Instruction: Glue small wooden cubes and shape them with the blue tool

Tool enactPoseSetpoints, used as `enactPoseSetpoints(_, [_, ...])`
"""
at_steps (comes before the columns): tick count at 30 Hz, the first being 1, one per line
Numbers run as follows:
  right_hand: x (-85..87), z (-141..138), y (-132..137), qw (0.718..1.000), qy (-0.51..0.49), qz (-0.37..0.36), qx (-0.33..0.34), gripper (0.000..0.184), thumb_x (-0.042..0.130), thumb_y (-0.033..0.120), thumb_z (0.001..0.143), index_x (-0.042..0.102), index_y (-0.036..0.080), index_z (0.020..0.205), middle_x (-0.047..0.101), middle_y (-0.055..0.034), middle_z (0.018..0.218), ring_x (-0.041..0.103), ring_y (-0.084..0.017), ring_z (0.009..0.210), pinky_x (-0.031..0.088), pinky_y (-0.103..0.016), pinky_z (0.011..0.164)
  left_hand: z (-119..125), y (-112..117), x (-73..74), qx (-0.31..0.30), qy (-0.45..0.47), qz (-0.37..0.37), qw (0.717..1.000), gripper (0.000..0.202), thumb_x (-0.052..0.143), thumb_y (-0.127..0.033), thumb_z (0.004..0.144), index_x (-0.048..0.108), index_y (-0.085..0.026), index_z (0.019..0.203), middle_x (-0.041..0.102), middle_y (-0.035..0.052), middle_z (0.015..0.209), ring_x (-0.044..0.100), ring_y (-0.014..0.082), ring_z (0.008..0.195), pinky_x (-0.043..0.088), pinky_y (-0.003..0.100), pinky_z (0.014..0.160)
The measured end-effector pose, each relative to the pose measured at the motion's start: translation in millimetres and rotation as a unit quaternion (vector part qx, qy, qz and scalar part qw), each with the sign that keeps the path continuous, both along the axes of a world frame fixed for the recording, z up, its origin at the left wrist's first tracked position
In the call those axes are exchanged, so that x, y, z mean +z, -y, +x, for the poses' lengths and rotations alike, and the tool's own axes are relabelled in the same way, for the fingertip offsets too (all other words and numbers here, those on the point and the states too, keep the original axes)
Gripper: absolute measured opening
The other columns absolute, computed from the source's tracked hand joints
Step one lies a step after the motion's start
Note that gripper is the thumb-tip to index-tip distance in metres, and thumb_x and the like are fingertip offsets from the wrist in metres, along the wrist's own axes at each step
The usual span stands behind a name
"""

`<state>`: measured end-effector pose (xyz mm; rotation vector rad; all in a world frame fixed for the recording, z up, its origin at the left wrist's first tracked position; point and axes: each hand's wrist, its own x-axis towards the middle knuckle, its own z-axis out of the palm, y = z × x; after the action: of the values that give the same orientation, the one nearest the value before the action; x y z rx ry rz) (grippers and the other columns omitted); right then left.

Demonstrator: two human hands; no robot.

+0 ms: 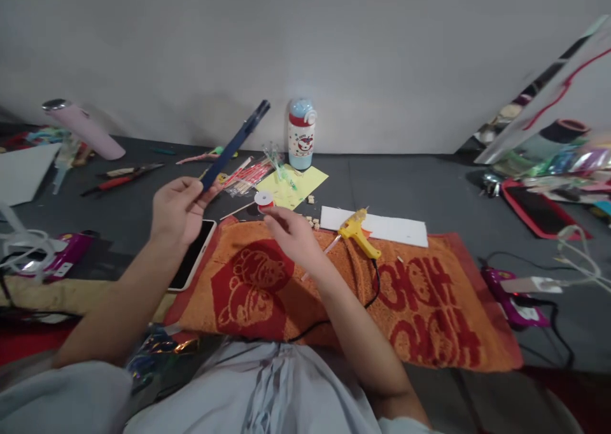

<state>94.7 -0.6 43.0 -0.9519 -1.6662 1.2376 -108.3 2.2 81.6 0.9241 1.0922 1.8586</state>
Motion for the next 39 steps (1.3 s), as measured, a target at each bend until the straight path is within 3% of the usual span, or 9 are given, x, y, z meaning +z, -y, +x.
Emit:
enactPoseSetpoints(3, [14.3, -8.2, -5.1, 0.994, -0.099, -0.041, -0.023, 0.04, 0.055, 0.047, 0.085, 0.066, 0.018, 0.11, 0.069, -0.005, 0.091, 0.059, -0.011, 0.068, 0.049, -0.025, 0.063, 35.2, 10.8, -13.8, -0.043, -0.023, 0.023, 0.999, 0.023, 0.079, -0.029, 0.067, 0.061, -0.015, 0.071, 0.067, 0.0005, 0.067, 0.068, 0.0135, 0.066, 0.058, 0.029, 0.073])
enactPoseSetpoints(8, [24.6, -2.3, -8.4, 0.98, -0.148, -0.038, -0.131, 0.039, 0.062, 0.055, 0.077, 0.065, 0.017, 0.075, 0.06, 0.0002, 0.067, 0.049, -0.008, 0.057, 0.042, -0.024, 0.056, 70.7, 25.0, -36.3, -0.069, -0.14, 0.039, 0.987, 0.026, 0.071, -0.039, 0.077, 0.061, -0.016, 0.084, 0.068, 0.0033, 0.08, 0.068, 0.0139, 0.073, 0.056, 0.029, 0.078])
enactPoseSetpoints(14, [8.7, 21.1, -11.6, 0.967, -0.077, -0.072, -0.23, 0.04, 0.07, 0.05, 0.068, 0.051, 0.018, 0.054, 0.047, 0.0048, 0.049, 0.039, -0.007, 0.046, 0.029, -0.024, 0.046, 91.1, 25.1, -62.0, -0.082, -0.329, 0.083, 0.937, 0.016, 0.06, -0.034, 0.086, 0.058, -0.018, 0.089, 0.066, 0.0085, 0.1, 0.066, 0.0177, 0.093, 0.053, 0.03, 0.082])
enactPoseSetpoints(19, [-7.5, 46.1, -21.4, 0.966, -0.108, -0.131, -0.197, 0.037, 0.072, 0.046, 0.067, 0.051, 0.019, 0.051, 0.049, 0.0036, 0.045, 0.044, -0.009, 0.044, 0.035, -0.024, 0.047, 97.0, 13.5, -75.2, -0.148, -0.395, 0.061, 0.905, 0.018, 0.06, -0.032, 0.084, 0.058, -0.018, 0.095, 0.064, 0.0091, 0.104, 0.063, 0.0185, 0.097, 0.051, 0.032, 0.086])
enactPoseSetpoints(22, [-16.1, 66.1, -26.0, 0.966, -0.116, -0.159, -0.169, 0.034, 0.074, 0.043, 0.066, 0.056, 0.018, 0.053, 0.05, 0.0026, 0.048, 0.045, -0.009, 0.045, 0.036, -0.024, 0.048, 89.2, 5.8, -82.4, -0.164, -0.357, 0.034, 0.919, 0.023, 0.056, -0.035, 0.086, 0.054, -0.019, 0.102, 0.062, 0.0084, 0.102, 0.062, 0.0165, 0.09, 0.05, 0.032, 0.083])
enactPoseSetpoints(25, [-25.2, 85.4, -28.5, 0.964, -0.117, -0.182, -0.152, 0.026, 0.073, 0.041, 0.067, 0.067, 0.016, 0.066, 0.05, 0.0029, 0.051, 0.041, -0.008, 0.045, 0.033, -0.023, 0.044, 78.3, -1.3, -89.4, -0.13, -0.296, 0.015, 0.946, 0.02, 0.05, -0.039, 0.089, 0.052, -0.02, 0.094, 0.059, 0.0031, 0.086, 0.056, 0.0117, 0.071, 0.046, 0.026, 0.068])
enactPoseSetpoints(29, [-35.9, 100.6, -30.3, 0.962, -0.12, -0.209, -0.129, 0.025, 0.073, 0.04, 0.065, 0.068, 0.016, 0.068, 0.053, 0.0017, 0.055, 0.043, -0.008, 0.047, 0.034, -0.024, 0.045, 71.2, -10.6, -95.4, -0.137, -0.172, -0.062, 0.974, 0.024, 0.046, -0.044, 0.087, 0.048, -0.021, 0.085, 0.056, -0.002, 0.069, 0.048, 0.0084, 0.051, 0.038, 0.022, 0.051])
enactPoseSetpoints(35, [-36.9, 105.2, -30.1, 0.961, -0.108, -0.235, -0.097, 0.025, 0.07, 0.04, 0.064, 0.066, 0.016, 0.062, 0.056, -0.0002, 0.054, 0.045, -0.01, 0.046, 0.031, -0.024, 0.042, 67.5, -23.0, -100.7, -0.141, -0.056, -0.183, 0.971, 0.034, 0.048, -0.049, 0.08, 0.057, -0.019, 0.094, 0.067, 0.0019, 0.075, 0.055, 0.0102, 0.049, 0.038, 0.021, 0.044])
enactPoseSetpoints(39, [-35.1, 104.9, -28.3, 0.96, -0.108, -0.248, -0.073, 0.025, 0.07, 0.039, 0.064, 0.067, 0.014, 0.061, 0.056, -0.0003, 0.052, 0.045, -0.009, 0.044, 0.029, -0.024, 0.042, 66.3, -27.1, -100.8, -0.158, 0.025, -0.209, 0.965, 0.042, 0.054, -0.051, 0.076, 0.067, -0.012, 0.082, 0.07, 0.0079, 0.074, 0.062, 0.0125, 0.061, 0.048, 0.023, 0.056])
